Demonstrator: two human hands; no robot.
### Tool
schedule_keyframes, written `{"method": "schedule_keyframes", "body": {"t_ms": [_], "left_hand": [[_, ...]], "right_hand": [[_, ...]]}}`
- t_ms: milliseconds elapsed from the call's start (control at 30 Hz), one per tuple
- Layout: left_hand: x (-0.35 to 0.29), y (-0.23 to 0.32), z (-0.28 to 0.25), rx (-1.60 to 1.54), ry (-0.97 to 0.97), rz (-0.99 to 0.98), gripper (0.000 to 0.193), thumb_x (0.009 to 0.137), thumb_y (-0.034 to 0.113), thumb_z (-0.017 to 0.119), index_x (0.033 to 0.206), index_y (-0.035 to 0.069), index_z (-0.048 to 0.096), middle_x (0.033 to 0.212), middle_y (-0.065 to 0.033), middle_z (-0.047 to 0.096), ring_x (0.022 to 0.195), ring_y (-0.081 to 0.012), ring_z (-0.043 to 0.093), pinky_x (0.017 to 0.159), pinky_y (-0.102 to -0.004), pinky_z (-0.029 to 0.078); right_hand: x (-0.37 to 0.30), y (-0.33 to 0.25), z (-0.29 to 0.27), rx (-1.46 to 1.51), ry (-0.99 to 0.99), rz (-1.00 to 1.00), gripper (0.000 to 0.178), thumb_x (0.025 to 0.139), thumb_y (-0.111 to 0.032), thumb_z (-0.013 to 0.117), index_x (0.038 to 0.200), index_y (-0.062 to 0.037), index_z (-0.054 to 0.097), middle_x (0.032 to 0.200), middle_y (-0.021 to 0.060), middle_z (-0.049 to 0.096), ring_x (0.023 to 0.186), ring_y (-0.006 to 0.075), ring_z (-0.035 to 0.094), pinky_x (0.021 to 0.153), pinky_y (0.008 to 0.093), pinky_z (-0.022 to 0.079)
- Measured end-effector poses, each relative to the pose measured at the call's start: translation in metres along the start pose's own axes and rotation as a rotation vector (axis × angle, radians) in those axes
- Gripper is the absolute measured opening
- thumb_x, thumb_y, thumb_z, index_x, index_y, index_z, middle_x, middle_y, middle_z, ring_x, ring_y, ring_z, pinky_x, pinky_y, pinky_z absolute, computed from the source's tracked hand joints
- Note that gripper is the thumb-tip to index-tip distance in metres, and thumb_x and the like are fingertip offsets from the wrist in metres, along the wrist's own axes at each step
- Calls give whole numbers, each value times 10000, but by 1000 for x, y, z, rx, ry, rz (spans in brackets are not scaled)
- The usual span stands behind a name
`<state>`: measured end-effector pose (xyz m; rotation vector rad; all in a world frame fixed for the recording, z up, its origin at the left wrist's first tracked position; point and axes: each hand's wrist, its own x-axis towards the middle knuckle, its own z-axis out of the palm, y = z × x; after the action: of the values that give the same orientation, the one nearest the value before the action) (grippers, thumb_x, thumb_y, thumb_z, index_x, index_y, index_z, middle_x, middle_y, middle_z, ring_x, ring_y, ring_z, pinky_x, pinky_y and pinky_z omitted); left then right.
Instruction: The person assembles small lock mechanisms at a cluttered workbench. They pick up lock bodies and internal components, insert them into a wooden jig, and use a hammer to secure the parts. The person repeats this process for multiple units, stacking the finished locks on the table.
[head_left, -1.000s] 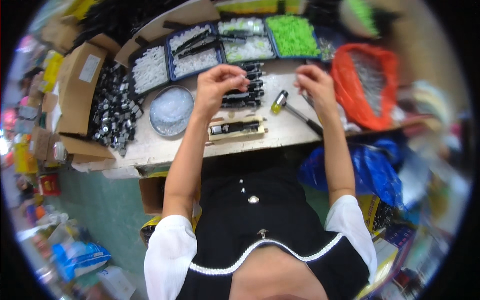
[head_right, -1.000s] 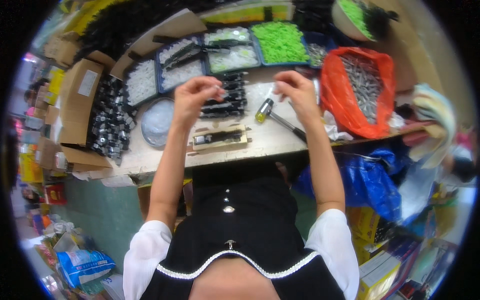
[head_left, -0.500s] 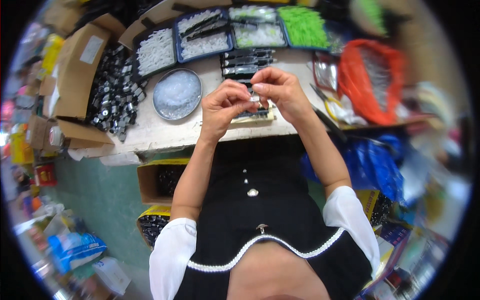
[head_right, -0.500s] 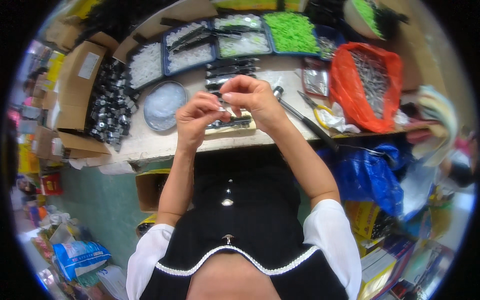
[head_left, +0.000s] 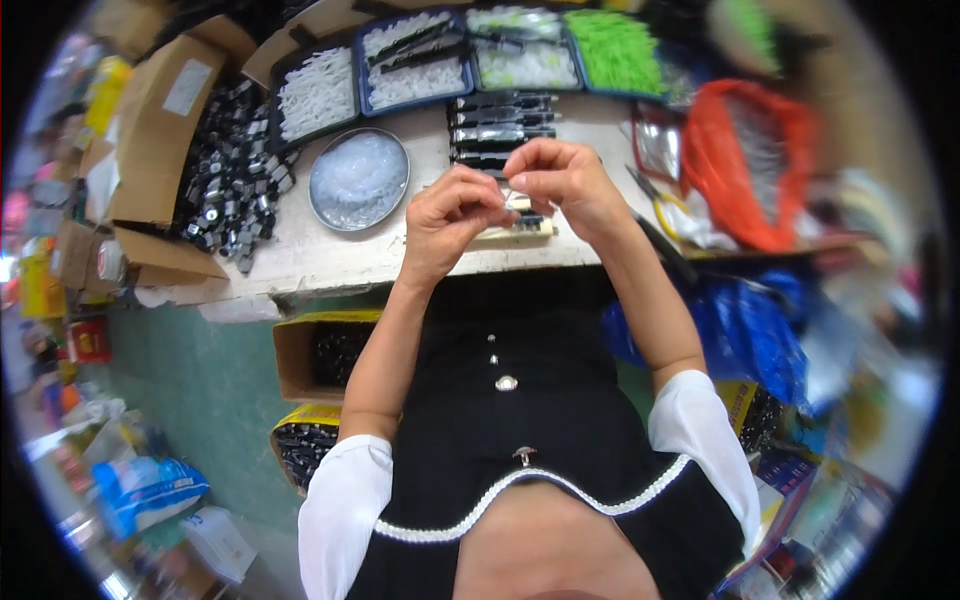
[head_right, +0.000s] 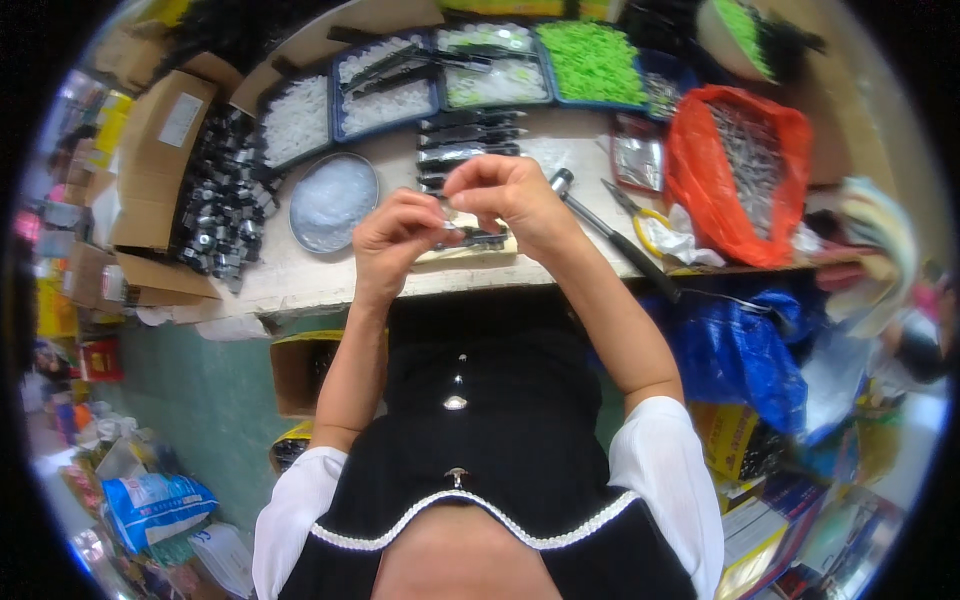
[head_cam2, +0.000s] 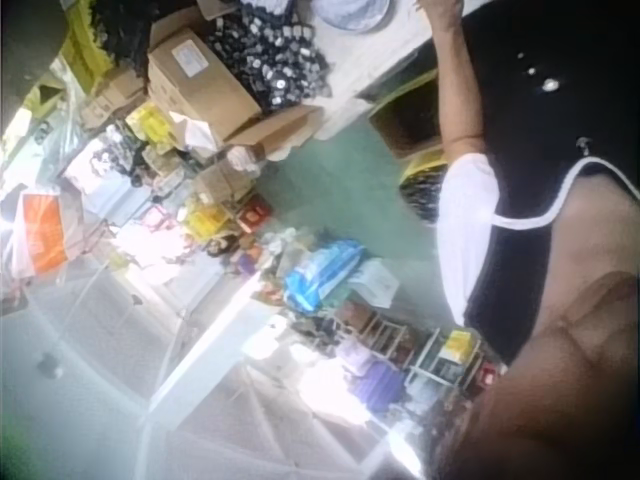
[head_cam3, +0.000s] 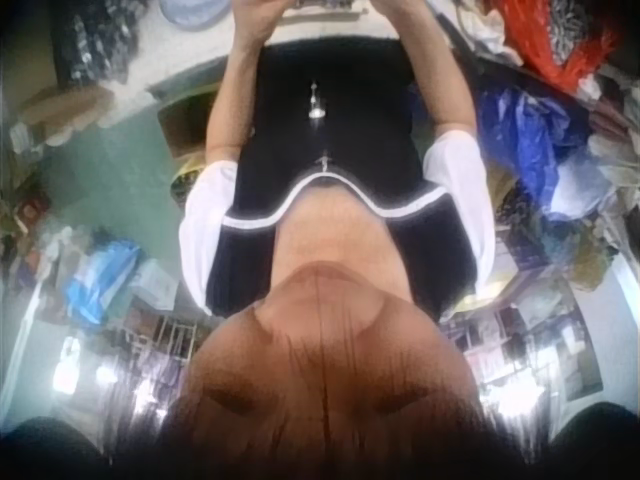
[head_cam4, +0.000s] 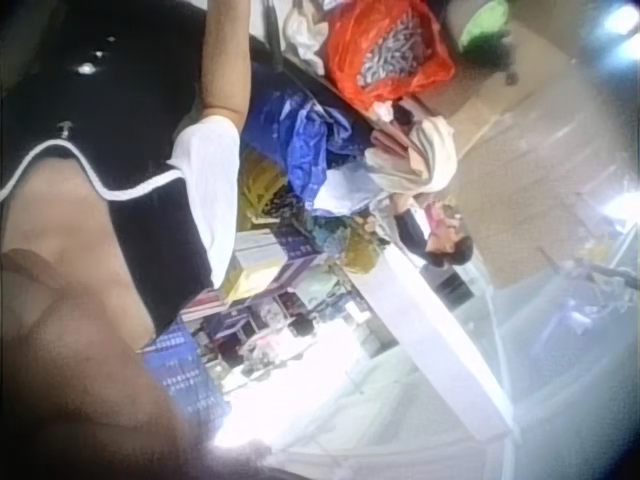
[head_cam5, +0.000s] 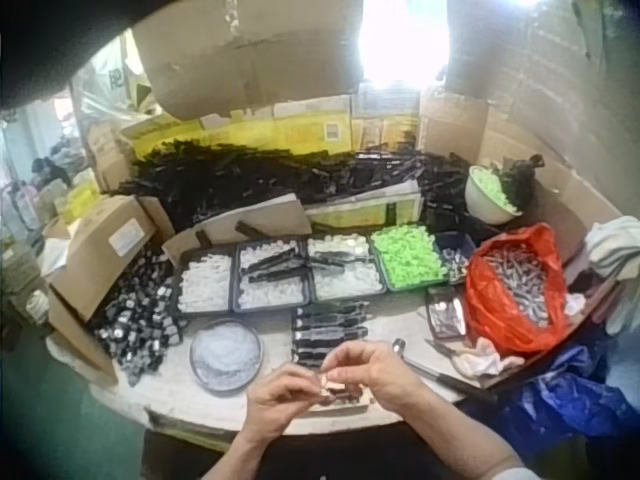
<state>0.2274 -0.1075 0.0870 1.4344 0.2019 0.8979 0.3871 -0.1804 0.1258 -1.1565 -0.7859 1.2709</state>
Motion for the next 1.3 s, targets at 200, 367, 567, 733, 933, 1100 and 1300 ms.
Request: {"method": "schedule_keyframes", "body": {"t_ms": [200, 367, 567, 733, 933, 1100, 1300], "left_hand": [[-3, -2, -1, 15, -29, -18, 127, 722, -100, 625, 826, -27, 619, 885, -78, 569, 774, -162, 627, 662, -241, 549], [-6, -2, -6, 55, -1, -73, 100, 760, -85, 591, 842, -32, 611, 874, -77, 566, 766, -170, 633, 658, -249, 542], [-10, -13, -10, 220, 54, -26, 81, 777, -91, 562, 837, -47, 593, 871, -84, 561, 750, -163, 624, 649, -247, 531], [-13, -18, -7, 359, 85, 66, 79, 755, -87, 584, 819, -39, 583, 838, -84, 568, 686, -143, 602, 609, -239, 518], [-16, -17, -15, 588, 47, 102, 135, 706, -43, 639, 829, 3, 613, 866, -84, 580, 758, -198, 579, 648, -299, 464], [-22, -24, -34, 873, -29, -8, 268, 636, 110, 715, 890, 61, 646, 960, -46, 567, 959, -225, 478, 834, -350, 343], [-23, -36, -29, 980, -120, -114, 291, 618, 159, 733, 888, 99, 641, 942, -42, 561, 963, -226, 480, 844, -352, 327]], "right_hand": [[0, -6, -3, -148, -146, 93, 112, 734, -56, 651, 833, -11, 624, 714, 14, 584, 514, 43, 461, 444, 177, 349], [-1, 17, 7, -503, 22, -237, 101, 789, -28, 601, 884, -2, 626, 779, 10, 599, 541, 51, 496, 472, 176, 395], [-8, 33, 9, -761, 115, -551, 80, 783, -12, 606, 860, 14, 602, 704, 56, 554, 586, 119, 537, 502, 234, 418], [-9, 48, 8, -889, 101, -691, 89, 743, -1, 631, 817, 16, 585, 719, 93, 558, 613, 205, 541, 521, 293, 412], [-7, 58, 4, -1001, 90, -732, 98, 735, -28, 632, 811, -6, 574, 710, 81, 543, 637, 231, 539, 545, 318, 406], [0, 73, -3, -1271, -20, -747, 111, 722, -98, 634, 811, -51, 588, 754, 46, 524, 742, 217, 515, 630, 340, 357], [1, 71, -12, -1296, -81, -642, 116, 720, -146, 638, 814, -92, 598, 798, 26, 515, 818, 199, 489, 679, 345, 320]]}}
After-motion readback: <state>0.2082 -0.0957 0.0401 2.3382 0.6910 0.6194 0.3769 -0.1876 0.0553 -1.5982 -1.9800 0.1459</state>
